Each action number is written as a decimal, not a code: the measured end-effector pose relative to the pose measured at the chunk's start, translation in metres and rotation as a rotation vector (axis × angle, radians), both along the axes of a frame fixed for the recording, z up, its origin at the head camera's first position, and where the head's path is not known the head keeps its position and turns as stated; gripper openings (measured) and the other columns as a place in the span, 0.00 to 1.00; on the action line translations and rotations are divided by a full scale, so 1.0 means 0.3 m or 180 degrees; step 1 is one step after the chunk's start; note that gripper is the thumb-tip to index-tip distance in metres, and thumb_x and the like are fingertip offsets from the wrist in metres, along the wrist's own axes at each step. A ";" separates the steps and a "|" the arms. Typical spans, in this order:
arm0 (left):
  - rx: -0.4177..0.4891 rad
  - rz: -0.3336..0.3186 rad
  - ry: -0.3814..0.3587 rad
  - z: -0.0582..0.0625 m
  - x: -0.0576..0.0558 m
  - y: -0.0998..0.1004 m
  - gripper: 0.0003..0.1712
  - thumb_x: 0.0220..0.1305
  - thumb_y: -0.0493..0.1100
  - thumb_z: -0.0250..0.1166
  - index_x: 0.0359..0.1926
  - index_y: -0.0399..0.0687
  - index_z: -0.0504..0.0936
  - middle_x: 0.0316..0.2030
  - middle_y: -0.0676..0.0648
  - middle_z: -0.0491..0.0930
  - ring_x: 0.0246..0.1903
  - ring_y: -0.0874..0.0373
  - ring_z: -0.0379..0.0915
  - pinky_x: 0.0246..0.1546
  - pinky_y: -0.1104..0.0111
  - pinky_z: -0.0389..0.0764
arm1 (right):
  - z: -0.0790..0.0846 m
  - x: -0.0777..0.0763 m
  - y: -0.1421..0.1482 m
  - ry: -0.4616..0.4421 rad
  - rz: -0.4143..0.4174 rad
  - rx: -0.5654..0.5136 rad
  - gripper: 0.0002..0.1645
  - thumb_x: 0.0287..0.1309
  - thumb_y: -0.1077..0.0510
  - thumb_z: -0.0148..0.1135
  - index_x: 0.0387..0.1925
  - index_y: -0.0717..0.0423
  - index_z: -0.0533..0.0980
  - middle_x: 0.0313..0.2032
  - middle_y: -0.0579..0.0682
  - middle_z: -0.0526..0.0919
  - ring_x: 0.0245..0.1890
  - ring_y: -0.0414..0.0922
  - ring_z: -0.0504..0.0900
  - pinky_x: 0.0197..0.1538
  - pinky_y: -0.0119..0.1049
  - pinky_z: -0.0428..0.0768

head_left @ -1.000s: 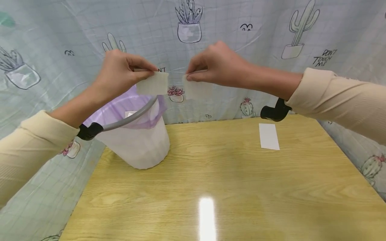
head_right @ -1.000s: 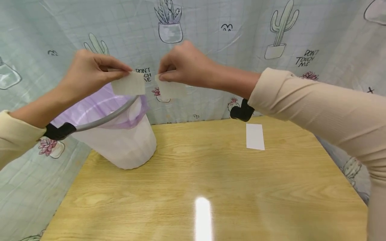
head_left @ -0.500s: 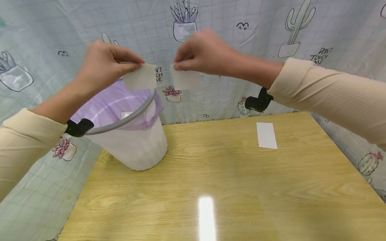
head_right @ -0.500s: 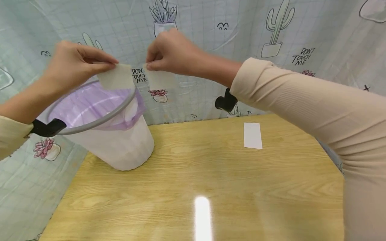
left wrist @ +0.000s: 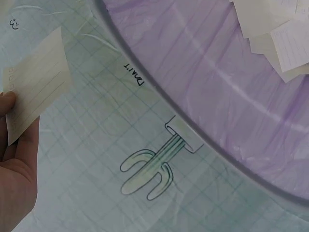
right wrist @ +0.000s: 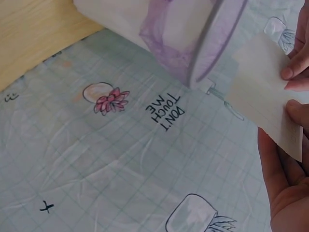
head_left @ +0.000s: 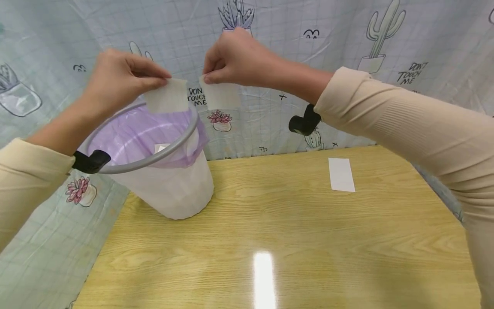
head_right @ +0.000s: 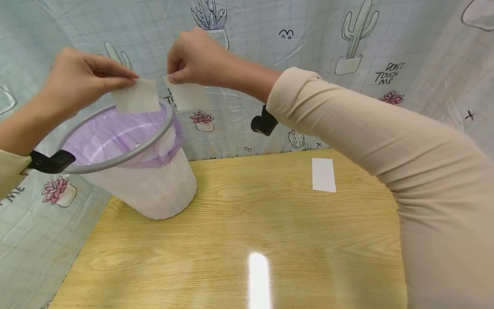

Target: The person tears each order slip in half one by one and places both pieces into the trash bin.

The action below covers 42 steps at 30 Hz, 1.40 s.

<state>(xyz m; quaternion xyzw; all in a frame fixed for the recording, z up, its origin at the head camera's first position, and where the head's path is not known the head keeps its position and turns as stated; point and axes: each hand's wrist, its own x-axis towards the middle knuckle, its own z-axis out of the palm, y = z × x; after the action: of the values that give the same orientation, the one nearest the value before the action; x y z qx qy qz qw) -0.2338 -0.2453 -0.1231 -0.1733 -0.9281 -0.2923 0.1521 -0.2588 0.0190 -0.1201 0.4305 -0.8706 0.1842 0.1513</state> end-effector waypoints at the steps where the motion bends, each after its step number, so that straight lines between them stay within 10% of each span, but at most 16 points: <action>1: -0.0033 0.0025 0.0005 0.003 -0.001 -0.005 0.13 0.64 0.43 0.73 0.47 0.43 0.91 0.28 0.74 0.83 0.32 0.74 0.80 0.32 0.84 0.75 | 0.002 -0.004 -0.005 0.0031 -0.0001 0.0008 0.11 0.68 0.52 0.67 0.42 0.53 0.89 0.39 0.46 0.90 0.38 0.35 0.86 0.42 0.28 0.80; 42: -0.0228 0.0380 -0.0271 0.052 -0.026 -0.172 0.12 0.66 0.45 0.71 0.48 0.48 0.91 0.26 0.75 0.82 0.33 0.72 0.76 0.29 0.83 0.71 | 0.046 -0.106 -0.304 -0.0215 -0.0115 0.0264 0.10 0.64 0.57 0.67 0.43 0.49 0.90 0.40 0.43 0.88 0.37 0.34 0.79 0.45 0.26 0.77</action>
<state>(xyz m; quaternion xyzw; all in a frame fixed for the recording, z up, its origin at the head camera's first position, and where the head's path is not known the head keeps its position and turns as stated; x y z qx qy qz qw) -0.2415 -0.2969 -0.1075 -0.1104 -0.9523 -0.2564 0.1233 -0.2907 -0.0722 -0.1063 0.4141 -0.8897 0.1596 0.1070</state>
